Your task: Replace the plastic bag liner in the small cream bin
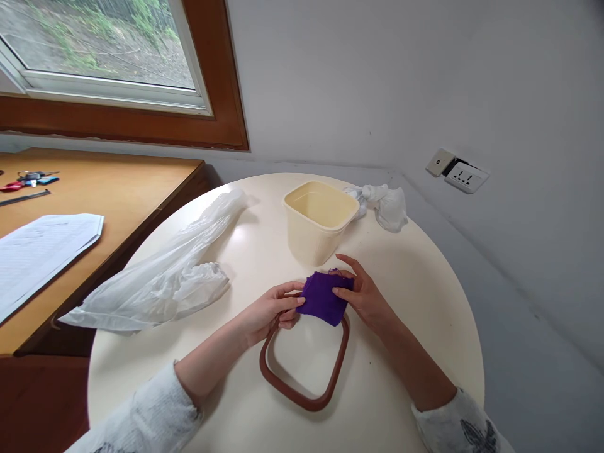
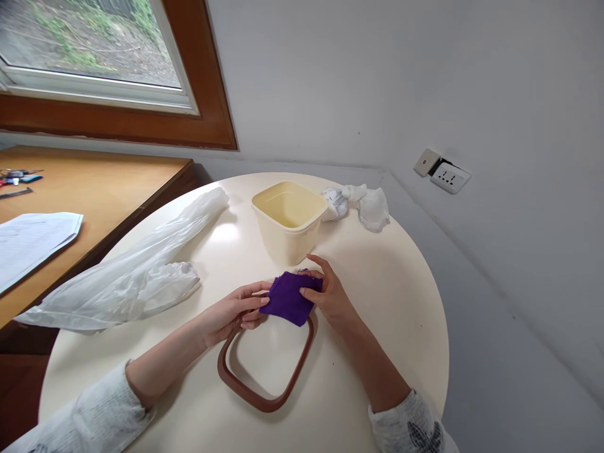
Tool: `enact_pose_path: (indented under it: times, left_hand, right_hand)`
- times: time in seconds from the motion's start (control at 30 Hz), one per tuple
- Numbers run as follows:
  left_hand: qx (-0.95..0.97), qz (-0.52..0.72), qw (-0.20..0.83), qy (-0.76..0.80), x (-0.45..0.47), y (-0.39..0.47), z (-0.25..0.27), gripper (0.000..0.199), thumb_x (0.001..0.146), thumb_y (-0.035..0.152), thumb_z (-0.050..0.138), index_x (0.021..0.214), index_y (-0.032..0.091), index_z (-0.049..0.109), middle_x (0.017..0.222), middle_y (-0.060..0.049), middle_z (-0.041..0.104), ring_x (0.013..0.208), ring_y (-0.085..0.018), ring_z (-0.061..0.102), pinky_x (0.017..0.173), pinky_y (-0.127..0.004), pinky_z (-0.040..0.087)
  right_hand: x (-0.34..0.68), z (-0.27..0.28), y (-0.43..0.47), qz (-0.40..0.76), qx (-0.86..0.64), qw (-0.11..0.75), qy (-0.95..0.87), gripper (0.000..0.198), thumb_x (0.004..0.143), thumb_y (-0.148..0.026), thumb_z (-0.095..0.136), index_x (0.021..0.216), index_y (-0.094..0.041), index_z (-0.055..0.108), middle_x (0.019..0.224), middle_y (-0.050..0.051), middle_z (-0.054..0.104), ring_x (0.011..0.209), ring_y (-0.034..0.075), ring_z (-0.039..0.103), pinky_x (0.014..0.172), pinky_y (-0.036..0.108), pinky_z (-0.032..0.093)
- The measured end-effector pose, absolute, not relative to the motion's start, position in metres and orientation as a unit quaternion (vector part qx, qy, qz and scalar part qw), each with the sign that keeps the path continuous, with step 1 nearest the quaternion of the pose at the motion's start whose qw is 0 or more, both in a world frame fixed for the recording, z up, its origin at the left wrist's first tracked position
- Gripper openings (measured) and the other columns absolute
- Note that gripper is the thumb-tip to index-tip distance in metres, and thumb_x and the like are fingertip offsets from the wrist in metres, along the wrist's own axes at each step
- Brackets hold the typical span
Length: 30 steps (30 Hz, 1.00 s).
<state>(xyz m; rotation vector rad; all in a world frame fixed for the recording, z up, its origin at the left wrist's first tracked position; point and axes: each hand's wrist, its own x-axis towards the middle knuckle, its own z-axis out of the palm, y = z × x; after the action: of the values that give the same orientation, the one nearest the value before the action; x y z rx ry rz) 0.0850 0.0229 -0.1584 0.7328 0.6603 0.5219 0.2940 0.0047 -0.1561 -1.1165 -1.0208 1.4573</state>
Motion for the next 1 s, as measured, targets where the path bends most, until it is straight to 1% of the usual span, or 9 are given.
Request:
enact_pose_path:
  times: [0.1,0.2,0.4,0.53,0.63,0.73,0.83,0.9,1.0]
  left_hand:
    - [0.351,0.246,0.843,0.324,0.085,0.023,-0.157,0.021,0.074,0.017,0.064,0.094,0.015,0.057,0.048,0.008,0.031,0.044,-0.004,0.022,0.044,-0.020,0.014]
    - [0.351,0.242,0.842,0.331,0.086,0.023,-0.155,0.021,0.074,0.015,0.064,0.094,0.015,0.056,0.050,0.008,0.032,0.044,-0.003,0.021,0.044,-0.020,0.013]
    - [0.360,0.234,0.839,0.335,0.085,0.023,-0.155,0.017,0.076,0.017,0.063,0.092,0.016,0.057,0.049,0.008,0.029,0.045,-0.004,0.023,0.045,-0.020,0.015]
    - [0.356,0.246,0.842,0.322,0.085,0.023,-0.159,0.011,0.077,0.021,0.062,0.086,0.015,0.058,0.052,0.007,0.032,0.046,-0.004,0.024,0.045,-0.019,0.016]
    - [0.350,0.249,0.843,0.322,0.085,0.023,-0.160,0.011,0.078,0.023,0.062,0.083,0.015,0.058,0.053,0.006,0.033,0.046,-0.004,0.025,0.044,-0.019,0.016]
    - [0.348,0.246,0.845,0.323,0.086,0.023,-0.161,0.010,0.078,0.023,0.062,0.081,0.014,0.057,0.054,0.006,0.034,0.046,-0.004,0.026,0.044,-0.019,0.016]
    - [0.344,0.244,0.850,0.315,0.085,0.023,-0.160,0.010,0.078,0.022,0.061,0.079,0.014,0.055,0.055,0.005,0.036,0.046,-0.003,0.026,0.044,-0.019,0.017]
    - [0.342,0.244,0.853,0.311,0.085,0.023,-0.160,0.010,0.079,0.022,0.060,0.078,0.015,0.053,0.056,0.005,0.036,0.046,-0.003,0.027,0.044,-0.019,0.017]
    - [0.340,0.247,0.853,0.310,0.085,0.023,-0.161,0.012,0.079,0.023,0.060,0.078,0.015,0.052,0.059,0.005,0.037,0.046,-0.003,0.027,0.045,-0.019,0.017]
  right_hand:
    - [0.305,-0.157,0.008,0.568,-0.486,0.497,-0.440,0.061,0.065,-0.018,0.064,0.121,-0.028,0.043,0.099,0.002,0.060,0.095,0.016,0.056,0.088,0.034,0.042]
    - [0.319,-0.158,0.012,0.513,-0.543,0.480,-0.461,0.061,0.066,-0.020,0.061,0.123,-0.027,0.042,0.101,0.004,0.060,0.090,0.016,0.057,0.082,0.034,0.044]
    - [0.350,-0.162,0.013,0.227,-0.723,0.375,-0.535,0.056,0.070,-0.022,0.051,0.125,-0.027,0.042,0.103,0.007,0.059,0.087,0.021,0.056,0.074,0.037,0.044]
    - [0.373,-0.168,0.012,0.142,-0.763,0.332,-0.536,0.057,0.072,-0.023,0.044,0.128,-0.025,0.038,0.107,0.010,0.058,0.074,0.019,0.057,0.065,0.034,0.044]
    - [0.388,-0.173,0.012,0.087,-0.786,0.287,-0.541,0.058,0.073,-0.024,0.043,0.130,-0.020,0.037,0.108,0.014,0.057,0.084,0.024,0.057,0.070,0.036,0.043]
    - [0.394,-0.174,0.012,-0.020,-0.814,0.219,-0.538,0.054,0.073,-0.025,0.045,0.126,-0.017,0.042,0.113,0.016,0.055,0.103,0.031,0.050,0.087,0.047,0.034]
    - [0.386,-0.169,0.012,-0.089,-0.789,0.255,-0.552,0.039,0.076,-0.025,0.044,0.113,-0.019,0.053,0.116,0.012,0.055,0.111,0.030,0.046,0.097,0.049,0.025]
    - [0.374,-0.165,0.012,-0.058,-0.741,0.321,-0.587,0.028,0.080,-0.024,0.041,0.102,-0.020,0.058,0.108,0.009,0.060,0.103,0.025,0.052,0.095,0.043,0.030]
    - [0.347,-0.163,0.009,0.056,-0.661,0.384,-0.643,0.024,0.084,-0.027,0.040,0.095,-0.020,0.060,0.096,0.008,0.064,0.089,0.021,0.058,0.083,0.036,0.041]
